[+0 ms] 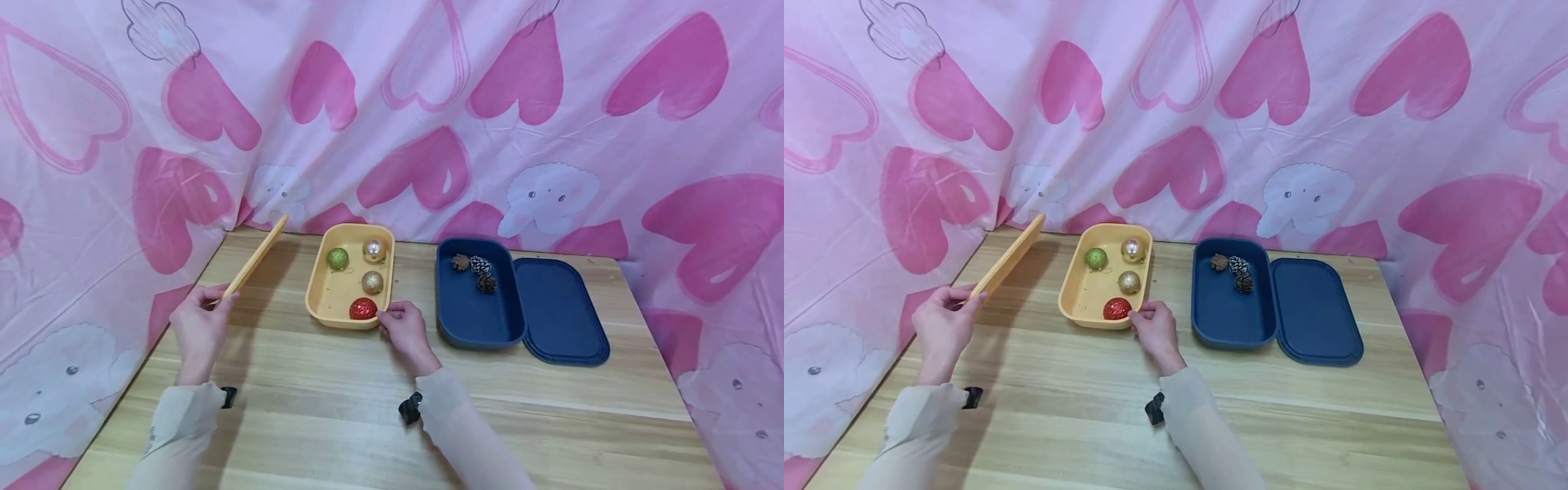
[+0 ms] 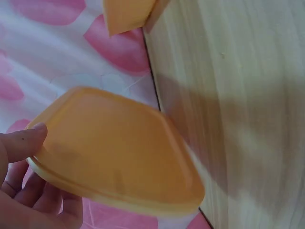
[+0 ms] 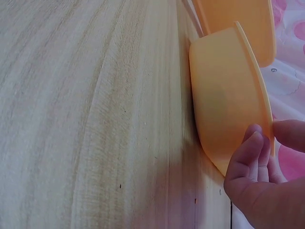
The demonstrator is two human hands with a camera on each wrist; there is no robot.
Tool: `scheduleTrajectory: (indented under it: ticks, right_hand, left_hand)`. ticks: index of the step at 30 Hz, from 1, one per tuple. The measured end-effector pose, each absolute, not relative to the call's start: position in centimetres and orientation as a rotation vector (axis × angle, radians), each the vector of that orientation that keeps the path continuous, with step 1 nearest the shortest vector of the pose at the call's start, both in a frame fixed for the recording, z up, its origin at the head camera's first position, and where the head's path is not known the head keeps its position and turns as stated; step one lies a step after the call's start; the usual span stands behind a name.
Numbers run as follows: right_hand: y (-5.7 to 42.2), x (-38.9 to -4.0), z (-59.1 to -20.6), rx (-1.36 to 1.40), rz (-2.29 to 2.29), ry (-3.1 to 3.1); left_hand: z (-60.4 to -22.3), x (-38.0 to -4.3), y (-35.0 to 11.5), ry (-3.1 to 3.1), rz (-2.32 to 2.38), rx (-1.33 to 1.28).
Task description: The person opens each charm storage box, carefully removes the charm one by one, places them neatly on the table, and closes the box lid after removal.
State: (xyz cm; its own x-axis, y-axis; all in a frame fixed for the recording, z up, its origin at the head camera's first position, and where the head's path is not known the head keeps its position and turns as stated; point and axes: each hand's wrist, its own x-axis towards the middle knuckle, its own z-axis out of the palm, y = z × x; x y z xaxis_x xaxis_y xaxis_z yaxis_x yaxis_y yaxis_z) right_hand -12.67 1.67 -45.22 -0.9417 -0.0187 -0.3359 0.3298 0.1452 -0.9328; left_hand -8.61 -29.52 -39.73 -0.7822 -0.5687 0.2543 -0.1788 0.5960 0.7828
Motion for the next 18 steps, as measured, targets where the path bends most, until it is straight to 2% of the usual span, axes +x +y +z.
scheduleTrajectory:
  ticks: [18]
  right_hand:
    - [1.5, -12.5, -45.1, 0.269, -1.845, 2.206]
  left_hand:
    - [-42.8, -9.4, -28.3, -2.496, -0.799, 0.234]
